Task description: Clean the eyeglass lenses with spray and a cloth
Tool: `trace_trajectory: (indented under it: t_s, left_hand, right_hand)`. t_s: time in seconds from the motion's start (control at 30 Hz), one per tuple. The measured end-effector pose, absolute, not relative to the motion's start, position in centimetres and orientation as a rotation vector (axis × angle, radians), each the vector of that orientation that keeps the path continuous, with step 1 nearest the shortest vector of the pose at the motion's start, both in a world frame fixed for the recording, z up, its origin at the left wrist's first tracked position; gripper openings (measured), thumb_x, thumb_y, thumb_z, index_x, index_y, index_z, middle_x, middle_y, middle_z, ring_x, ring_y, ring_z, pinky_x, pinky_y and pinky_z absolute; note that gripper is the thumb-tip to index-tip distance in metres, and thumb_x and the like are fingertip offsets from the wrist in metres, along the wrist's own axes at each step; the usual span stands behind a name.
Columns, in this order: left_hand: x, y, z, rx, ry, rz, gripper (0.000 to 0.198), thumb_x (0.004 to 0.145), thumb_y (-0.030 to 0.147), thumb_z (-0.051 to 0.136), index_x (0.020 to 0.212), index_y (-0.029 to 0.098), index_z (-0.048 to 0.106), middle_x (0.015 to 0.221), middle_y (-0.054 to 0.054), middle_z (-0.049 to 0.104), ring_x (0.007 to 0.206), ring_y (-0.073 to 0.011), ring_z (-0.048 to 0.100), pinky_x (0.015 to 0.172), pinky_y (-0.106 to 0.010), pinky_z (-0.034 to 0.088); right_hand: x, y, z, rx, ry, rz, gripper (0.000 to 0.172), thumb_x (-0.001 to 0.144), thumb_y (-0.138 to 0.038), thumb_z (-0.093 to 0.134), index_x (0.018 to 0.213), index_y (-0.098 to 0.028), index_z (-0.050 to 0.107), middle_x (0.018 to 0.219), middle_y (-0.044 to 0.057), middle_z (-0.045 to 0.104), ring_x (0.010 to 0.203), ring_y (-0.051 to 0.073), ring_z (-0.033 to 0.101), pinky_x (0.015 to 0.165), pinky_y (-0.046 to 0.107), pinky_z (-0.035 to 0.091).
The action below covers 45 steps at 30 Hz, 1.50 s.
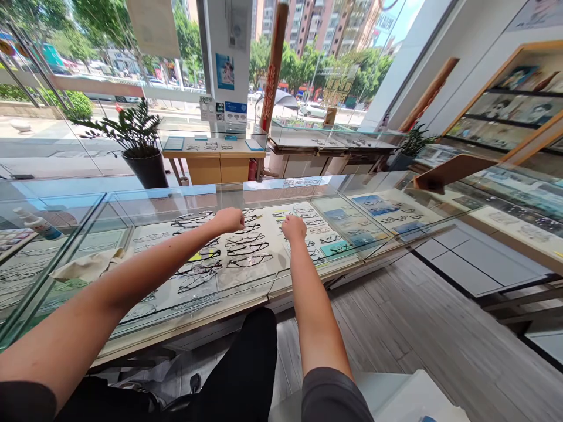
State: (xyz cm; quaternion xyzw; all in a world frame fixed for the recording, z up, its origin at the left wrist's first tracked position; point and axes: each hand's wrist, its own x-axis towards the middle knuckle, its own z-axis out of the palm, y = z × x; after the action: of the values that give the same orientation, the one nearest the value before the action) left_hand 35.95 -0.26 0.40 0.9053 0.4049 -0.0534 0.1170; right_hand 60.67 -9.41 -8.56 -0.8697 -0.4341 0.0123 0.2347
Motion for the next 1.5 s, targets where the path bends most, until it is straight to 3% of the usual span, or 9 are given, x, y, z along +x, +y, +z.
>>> trace_trajectory:
  t_s: [0.17,0.33,0.5,0.67,0.97,1.03,1.2,1.3,1.5]
  left_hand:
    - [34.7,-0.6,2.3,2.598,1.148,0.006,0.025,0.080,0.029,0.075,0.100,0.024,0.090,0.104,-0.012,0.087,0.098,-0.0295,0.079,0.079,-0.033,0.056]
    - [30.1,-1.1,6.0,2.511,1.063,0.255,0.031,0.092,0.038,0.070,0.107,0.021,0.090,0.095,-0.008,0.086,0.082,-0.0212,0.074,0.073,-0.031,0.052]
    - [22.8,-1.1,8.5,2.182,0.872,0.707,0.027,0.087,0.041,0.079,0.089,0.016,0.089,0.086,-0.008,0.084,0.081,-0.0208,0.072,0.078,-0.034,0.052]
    - [15.6,-1.6,9.9,1.890,0.678,0.932,0.030,0.081,0.045,0.089,0.092,0.017,0.088,0.102,-0.012,0.088,0.095,-0.0204,0.077,0.097,-0.037,0.057]
    - [8.0,-3.4,13.8,1.682,0.629,1.341,0.050,0.068,0.064,0.100,0.090,0.020,0.088,0.101,-0.011,0.087,0.098,-0.0231,0.077,0.088,-0.036,0.061]
    - [6.9,-3.6,14.3,1.659,0.589,1.430,0.048,0.070,0.064,0.099,0.087,0.021,0.087,0.099,-0.011,0.087,0.097,-0.0239,0.078,0.087,-0.037,0.062]
    - [5.1,-3.5,14.9,1.610,0.490,1.575,0.035,0.077,0.053,0.099,0.088,0.022,0.087,0.096,-0.008,0.086,0.093,-0.0213,0.078,0.089,-0.036,0.062]
    - [5.2,-3.2,14.8,1.567,0.471,1.603,0.034,0.078,0.052,0.098,0.088,0.022,0.086,0.096,-0.007,0.086,0.093,-0.0208,0.078,0.090,-0.035,0.062]
    - [6.8,-2.8,13.8,1.545,0.438,1.559,0.036,0.076,0.053,0.101,0.086,0.022,0.085,0.089,-0.005,0.082,0.083,-0.0164,0.071,0.078,-0.031,0.059]
  right_hand:
    - [60.6,-9.6,-8.4,-2.360,-1.187,-0.030,0.029,0.090,-0.013,0.055,0.067,-0.025,0.044,0.064,-0.002,0.039,0.068,0.020,0.034,0.066,0.034,0.021]
    - [60.2,-10.1,-7.9,-2.322,-1.177,-0.091,0.031,0.093,-0.011,0.052,0.068,-0.026,0.042,0.063,-0.002,0.036,0.068,0.020,0.032,0.067,0.035,0.022]
    - [58.3,-10.5,-5.8,-2.284,-1.134,-0.173,0.028,0.090,-0.008,0.052,0.069,-0.026,0.045,0.063,-0.002,0.036,0.068,0.020,0.030,0.068,0.036,0.021]
    - [53.0,-7.8,-0.2,-2.143,-1.179,-0.307,0.028,0.090,-0.009,0.051,0.070,-0.026,0.041,0.066,-0.002,0.035,0.068,0.019,0.027,0.069,0.036,0.023]
    - [33.7,-3.2,13.5,-1.286,-1.674,-0.270,0.042,0.080,-0.007,0.061,0.064,-0.026,0.027,0.059,-0.006,0.025,0.060,0.014,0.024,0.066,0.035,0.025]
    - [30.3,-4.3,15.0,-1.077,-1.725,-0.086,0.038,0.084,-0.014,0.063,0.066,-0.026,0.032,0.062,-0.006,0.032,0.062,0.013,0.030,0.066,0.034,0.028]
    - [25.2,-7.6,16.0,-0.817,-1.760,0.412,0.018,0.095,-0.038,0.071,0.084,-0.024,0.068,0.072,-0.003,0.054,0.067,0.014,0.044,0.063,0.034,0.034]
    - [24.1,-8.1,15.8,-0.795,-1.664,0.510,0.023,0.094,-0.047,0.078,0.094,-0.024,0.075,0.070,-0.003,0.054,0.066,0.014,0.044,0.060,0.034,0.033]
    - [24.9,-7.7,15.0,-0.829,-1.540,0.488,0.022,0.094,-0.044,0.082,0.094,-0.022,0.079,0.068,-0.003,0.054,0.063,0.012,0.041,0.057,0.032,0.030]
